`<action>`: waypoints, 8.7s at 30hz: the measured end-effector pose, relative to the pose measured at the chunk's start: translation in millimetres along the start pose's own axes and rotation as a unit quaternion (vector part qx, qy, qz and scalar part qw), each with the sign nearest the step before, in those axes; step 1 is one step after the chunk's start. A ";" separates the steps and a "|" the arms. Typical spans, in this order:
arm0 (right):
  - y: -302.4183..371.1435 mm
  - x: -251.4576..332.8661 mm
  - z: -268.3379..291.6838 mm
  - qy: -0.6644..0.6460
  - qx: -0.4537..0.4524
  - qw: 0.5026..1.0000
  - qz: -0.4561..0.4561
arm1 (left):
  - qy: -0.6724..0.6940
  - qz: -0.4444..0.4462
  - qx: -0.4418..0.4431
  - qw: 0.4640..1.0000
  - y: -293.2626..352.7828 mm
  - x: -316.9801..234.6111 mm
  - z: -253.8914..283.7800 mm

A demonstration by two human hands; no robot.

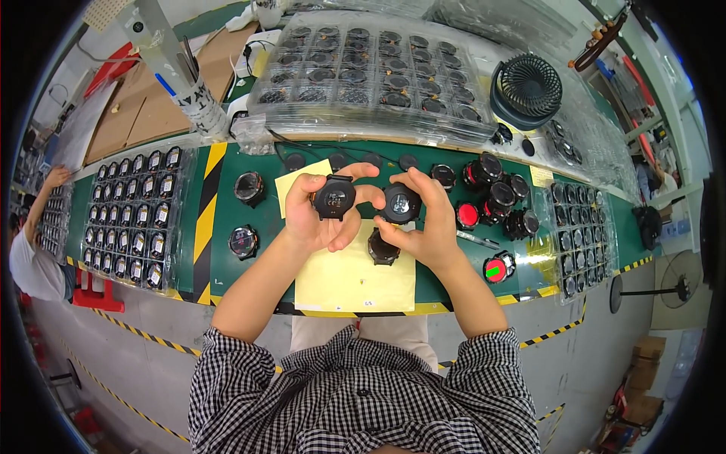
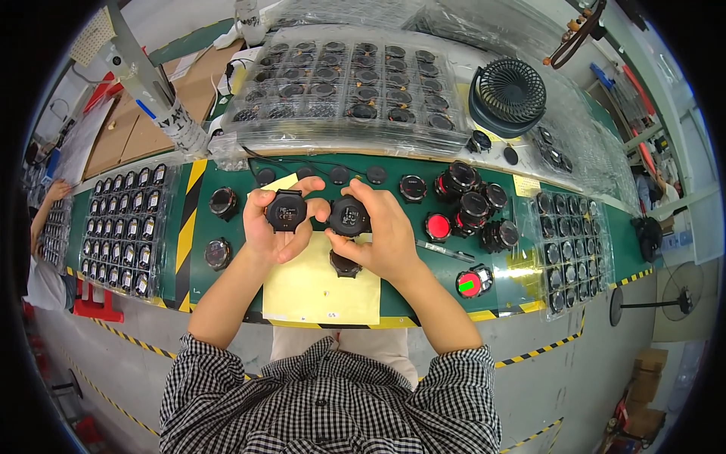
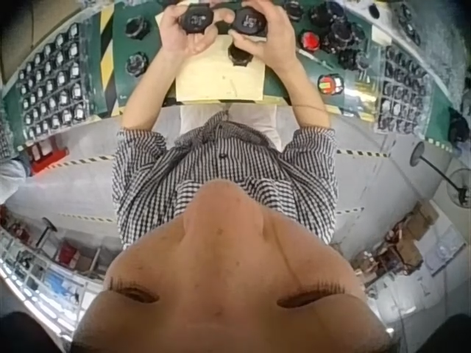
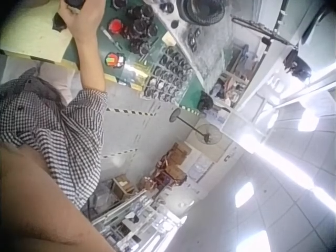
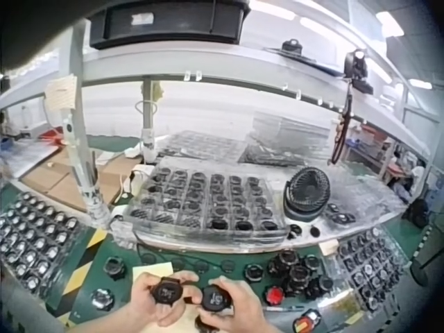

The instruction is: The person sorts circular electronic components by hand at a workbench, placing them into plastic trays.

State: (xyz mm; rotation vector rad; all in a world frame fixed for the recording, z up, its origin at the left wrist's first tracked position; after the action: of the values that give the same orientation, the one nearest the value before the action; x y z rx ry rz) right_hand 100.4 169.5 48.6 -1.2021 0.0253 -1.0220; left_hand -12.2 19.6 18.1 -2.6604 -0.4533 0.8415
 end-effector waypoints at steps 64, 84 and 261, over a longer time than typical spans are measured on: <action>22.3 -40.2 -11.2 -0.652 -0.141 0.578 -0.469 | -0.281 -0.030 -0.395 0.874 -0.5 0.8 16.4; 10.7 -26.1 -15.4 -0.680 -0.101 0.602 -0.406 | -0.322 -0.033 -0.445 0.835 0.0 -6.1 6.2; -4.1 -20.8 177.2 0.247 0.298 0.886 -0.257 | -0.814 -0.158 -0.136 0.542 -8.6 38.1 -4.2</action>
State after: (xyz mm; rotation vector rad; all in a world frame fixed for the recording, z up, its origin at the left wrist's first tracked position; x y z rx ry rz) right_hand 176.7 316.4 115.4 -0.3572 -0.2070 -1.6374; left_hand 18.2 41.2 5.7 -0.8908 -1.3679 2.9709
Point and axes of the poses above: each hand's wrist, its own y-axis away from the middle knuckle, its own z-axis out of the back of the hand, x = y × z, the point moved 2 cm from there along -y, towards the middle knuckle, and after that the axes turned 10 degrees about -y, right-handed, at the moved point
